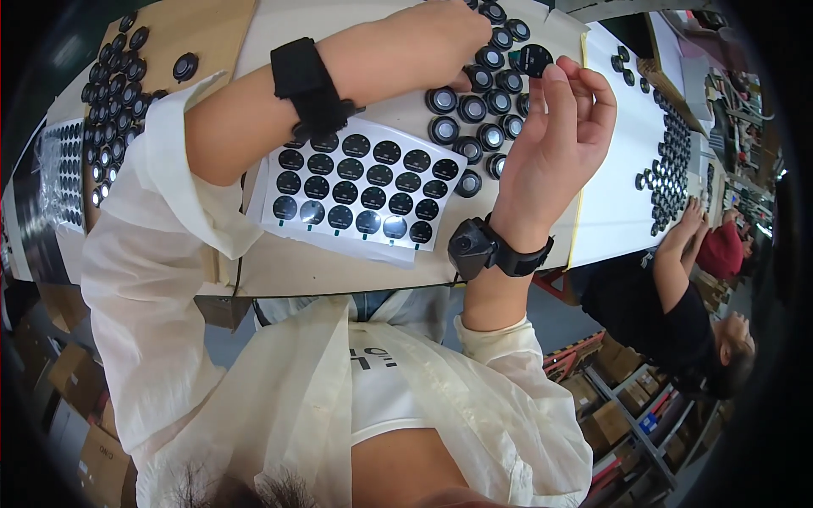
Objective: The person peels stickers from a sheet, presses them onto round electronic devices, and places the devices into a pile before moving them onto a conveyor belt.
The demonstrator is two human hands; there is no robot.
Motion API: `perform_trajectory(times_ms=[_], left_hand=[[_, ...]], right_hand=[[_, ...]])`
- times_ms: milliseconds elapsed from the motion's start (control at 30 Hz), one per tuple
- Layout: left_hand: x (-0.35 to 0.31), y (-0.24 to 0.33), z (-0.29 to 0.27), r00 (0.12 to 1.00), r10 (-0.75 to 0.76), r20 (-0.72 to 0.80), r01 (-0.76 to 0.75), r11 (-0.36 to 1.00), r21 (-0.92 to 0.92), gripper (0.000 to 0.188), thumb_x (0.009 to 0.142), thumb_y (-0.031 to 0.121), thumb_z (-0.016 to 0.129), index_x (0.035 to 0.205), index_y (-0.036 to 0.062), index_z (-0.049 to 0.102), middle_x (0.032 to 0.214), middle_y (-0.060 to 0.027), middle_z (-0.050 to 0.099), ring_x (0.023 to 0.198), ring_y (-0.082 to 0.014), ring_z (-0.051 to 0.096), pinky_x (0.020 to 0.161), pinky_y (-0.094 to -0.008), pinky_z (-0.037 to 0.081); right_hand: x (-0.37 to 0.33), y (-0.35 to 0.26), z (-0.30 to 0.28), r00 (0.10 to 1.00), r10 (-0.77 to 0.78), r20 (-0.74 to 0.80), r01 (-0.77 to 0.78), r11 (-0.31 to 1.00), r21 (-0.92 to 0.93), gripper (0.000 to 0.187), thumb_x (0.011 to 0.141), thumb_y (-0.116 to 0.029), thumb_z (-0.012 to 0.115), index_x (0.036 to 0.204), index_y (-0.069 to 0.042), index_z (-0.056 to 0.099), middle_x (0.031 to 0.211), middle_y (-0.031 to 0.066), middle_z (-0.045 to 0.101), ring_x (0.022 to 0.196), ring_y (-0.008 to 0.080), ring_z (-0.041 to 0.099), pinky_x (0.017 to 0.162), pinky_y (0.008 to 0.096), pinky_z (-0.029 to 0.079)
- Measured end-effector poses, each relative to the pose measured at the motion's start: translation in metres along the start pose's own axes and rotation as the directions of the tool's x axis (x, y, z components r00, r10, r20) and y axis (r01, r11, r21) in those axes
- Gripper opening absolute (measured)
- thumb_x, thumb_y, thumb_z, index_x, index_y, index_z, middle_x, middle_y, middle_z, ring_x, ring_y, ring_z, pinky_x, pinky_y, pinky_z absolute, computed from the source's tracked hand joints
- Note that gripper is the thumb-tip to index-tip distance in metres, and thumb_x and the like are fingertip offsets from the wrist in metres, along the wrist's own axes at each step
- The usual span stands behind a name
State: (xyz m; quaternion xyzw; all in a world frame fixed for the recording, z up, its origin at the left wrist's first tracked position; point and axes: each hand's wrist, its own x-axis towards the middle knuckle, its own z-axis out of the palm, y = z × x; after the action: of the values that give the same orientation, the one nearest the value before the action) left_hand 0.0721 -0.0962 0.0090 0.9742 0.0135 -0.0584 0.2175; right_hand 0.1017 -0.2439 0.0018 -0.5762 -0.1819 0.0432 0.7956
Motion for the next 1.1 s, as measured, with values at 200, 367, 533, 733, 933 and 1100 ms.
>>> perform_trajectory(times_ms=[200,367,533,733,933,1100], left_hand=[[-0.033,-0.003,-0.034,0.994,0.052,-0.095,-0.071,0.976,-0.207,0.026,0.077,0.016,0.068,0.093,-0.0034,0.061,0.084,-0.0211,0.062,0.079,-0.0329,0.063,0.067,-0.0386,0.050],[-0.099,-0.013,-0.025,0.960,-0.138,-0.244,-0.080,0.701,-0.709,0.034,0.075,0.013,0.071,0.104,-0.0021,0.060,0.101,-0.0176,0.063,0.094,-0.0263,0.063,0.085,-0.0339,0.050],[-0.143,0.006,0.000,0.885,-0.362,-0.293,-0.177,0.322,-0.930,0.040,0.079,-0.012,0.064,0.117,-0.0060,0.053,0.113,-0.0129,0.060,0.107,-0.0176,0.059,0.094,-0.0305,0.049],[-0.145,0.015,0.019,0.850,-0.433,-0.301,-0.193,0.275,-0.942,0.041,0.079,-0.012,0.064,0.117,-0.0081,0.052,0.114,-0.0166,0.060,0.102,-0.0197,0.062,0.087,-0.0296,0.053],[-0.141,0.018,0.026,0.823,-0.473,-0.314,-0.207,0.266,-0.942,0.041,0.079,-0.014,0.062,0.118,-0.0078,0.052,0.106,-0.0166,0.064,0.094,-0.0202,0.066,0.083,-0.0272,0.054],[-0.140,0.021,0.028,0.811,-0.499,-0.306,-0.217,0.229,-0.949,0.041,0.078,-0.015,0.061,0.117,-0.0071,0.052,0.101,-0.0163,0.065,0.091,-0.0202,0.067,0.082,-0.0266,0.054]], right_hand=[[-0.004,-0.003,0.006,0.997,0.024,0.075,-0.030,0.996,0.080,0.034,0.079,0.008,0.065,0.108,0.001,0.048,0.100,0.0115,0.059,0.087,0.0114,0.058,0.077,0.0214,0.048],[-0.015,-0.007,0.008,0.965,0.113,0.235,-0.140,0.985,0.102,0.037,0.077,0.010,0.066,0.108,0.001,0.047,0.098,0.0110,0.059,0.084,0.0111,0.060,0.075,0.0222,0.050],[-0.029,-0.012,0.020,0.903,0.215,0.372,-0.301,0.934,0.190,0.040,0.076,0.010,0.069,0.107,0.001,0.047,0.097,0.0109,0.059,0.084,0.0111,0.062,0.075,0.0220,0.050],[-0.035,-0.007,0.026,0.884,0.230,0.408,-0.329,0.925,0.192,0.042,0.073,0.011,0.070,0.106,0.002,0.046,0.096,0.0116,0.059,0.083,0.0115,0.064,0.075,0.0214,0.051],[-0.032,-0.005,0.025,0.905,0.220,0.364,-0.284,0.949,0.135,0.042,0.072,0.012,0.071,0.104,0.002,0.047,0.095,0.0119,0.059,0.079,0.0101,0.064,0.073,0.0204,0.051],[-0.033,-0.003,0.025,0.906,0.213,0.366,-0.267,0.958,0.101,0.041,0.071,0.011,0.072,0.103,0.002,0.048,0.094,0.0113,0.058,0.076,0.0088,0.063,0.072,0.0195,0.050]])
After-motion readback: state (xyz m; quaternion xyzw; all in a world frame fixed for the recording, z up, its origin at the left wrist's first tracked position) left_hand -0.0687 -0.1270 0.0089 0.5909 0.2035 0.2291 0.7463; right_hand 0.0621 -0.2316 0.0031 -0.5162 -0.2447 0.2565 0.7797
